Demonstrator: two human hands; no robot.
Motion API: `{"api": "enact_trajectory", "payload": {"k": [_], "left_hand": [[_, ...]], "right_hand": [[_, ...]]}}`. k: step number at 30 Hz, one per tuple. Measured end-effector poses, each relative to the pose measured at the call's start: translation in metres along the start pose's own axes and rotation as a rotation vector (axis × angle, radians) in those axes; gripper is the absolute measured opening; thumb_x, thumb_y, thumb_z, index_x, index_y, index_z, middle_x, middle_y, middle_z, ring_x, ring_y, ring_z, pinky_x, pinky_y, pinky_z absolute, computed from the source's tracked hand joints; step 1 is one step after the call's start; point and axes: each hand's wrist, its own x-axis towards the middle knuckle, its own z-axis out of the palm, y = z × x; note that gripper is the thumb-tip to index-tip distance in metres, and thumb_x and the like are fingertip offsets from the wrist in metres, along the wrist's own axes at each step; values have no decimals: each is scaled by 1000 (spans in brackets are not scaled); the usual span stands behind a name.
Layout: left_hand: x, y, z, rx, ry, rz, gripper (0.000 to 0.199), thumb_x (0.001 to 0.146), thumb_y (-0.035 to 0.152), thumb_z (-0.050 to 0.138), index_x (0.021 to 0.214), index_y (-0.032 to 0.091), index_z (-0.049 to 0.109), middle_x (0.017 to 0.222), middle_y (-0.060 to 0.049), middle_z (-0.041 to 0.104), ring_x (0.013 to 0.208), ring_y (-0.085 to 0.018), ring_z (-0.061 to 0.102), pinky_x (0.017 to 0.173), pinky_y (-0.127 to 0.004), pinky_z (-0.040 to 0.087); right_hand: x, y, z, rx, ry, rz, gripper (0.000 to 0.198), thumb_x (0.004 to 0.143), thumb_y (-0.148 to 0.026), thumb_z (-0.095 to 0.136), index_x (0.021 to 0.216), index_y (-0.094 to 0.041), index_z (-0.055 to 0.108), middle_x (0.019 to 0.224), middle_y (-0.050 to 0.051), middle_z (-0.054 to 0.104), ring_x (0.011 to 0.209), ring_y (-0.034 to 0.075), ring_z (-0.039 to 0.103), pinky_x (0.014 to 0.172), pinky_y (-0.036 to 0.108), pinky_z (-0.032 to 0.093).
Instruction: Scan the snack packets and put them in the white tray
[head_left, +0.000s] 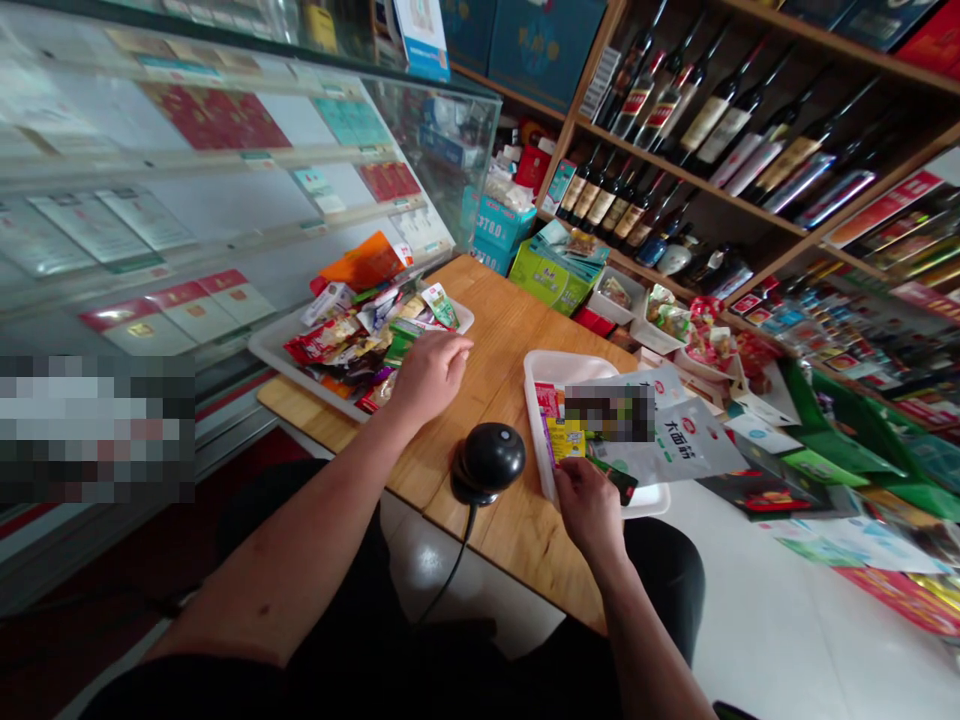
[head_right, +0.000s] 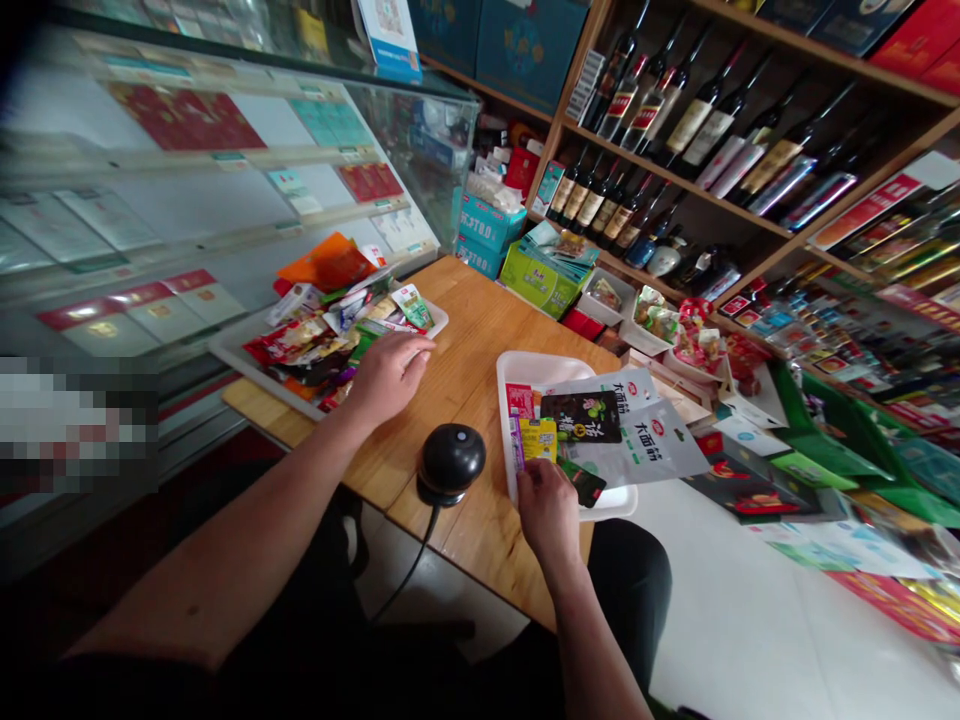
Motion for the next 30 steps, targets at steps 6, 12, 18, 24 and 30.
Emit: {"api": "enact_trajectory", "payload": {"k": [6, 12, 18, 24, 30], "left_hand": [[3, -32, -31, 274, 126, -58, 32, 95, 15, 47, 121, 15, 65, 129, -13, 63, 126, -30, 53, 116, -46, 35], [-3, -35, -42, 458, 131, -344, 40, 94, 18, 52, 133, 12, 60, 127, -17, 62, 122, -34, 52, 110, -49, 37], [-3, -42, -40, 509, 52, -417, 47, 94, 20, 53, 140, 12, 56, 124, -18, 64, 119, -34, 55, 108, -47, 39], [-2, -49, -41, 524, 21, -439, 38, 94, 22, 55, 129, 11, 61, 119, -17, 67, 112, -34, 59, 103, -46, 42], [-3, -53, -43, 486, 42, -411, 32, 92, 23, 58, 122, 11, 63, 115, -18, 68, 109, -36, 61, 100, -48, 44]], "right_hand": [[9, -18, -4, 40, 157, -52, 26, 91, -39, 59, 95, -17, 73, 94, 8, 72, 81, 20, 67, 79, 32, 50], [57, -76, -10, 107, 158, -191, 23, 90, -36, 61, 94, -18, 75, 95, 6, 73, 82, 19, 68, 80, 31, 51], [129, -137, 20, 252, -172, -228, 28, 85, -38, 67, 102, -18, 75, 95, 6, 75, 86, 19, 69, 81, 33, 52], [173, -167, 74, 346, -419, -176, 36, 82, -33, 67, 113, -14, 70, 96, 8, 74, 83, 18, 69, 73, 30, 53], [184, -191, 108, 470, -499, -80, 30, 82, -25, 66, 109, -12, 69, 85, 6, 73, 75, 17, 69, 63, 25, 51]]}}
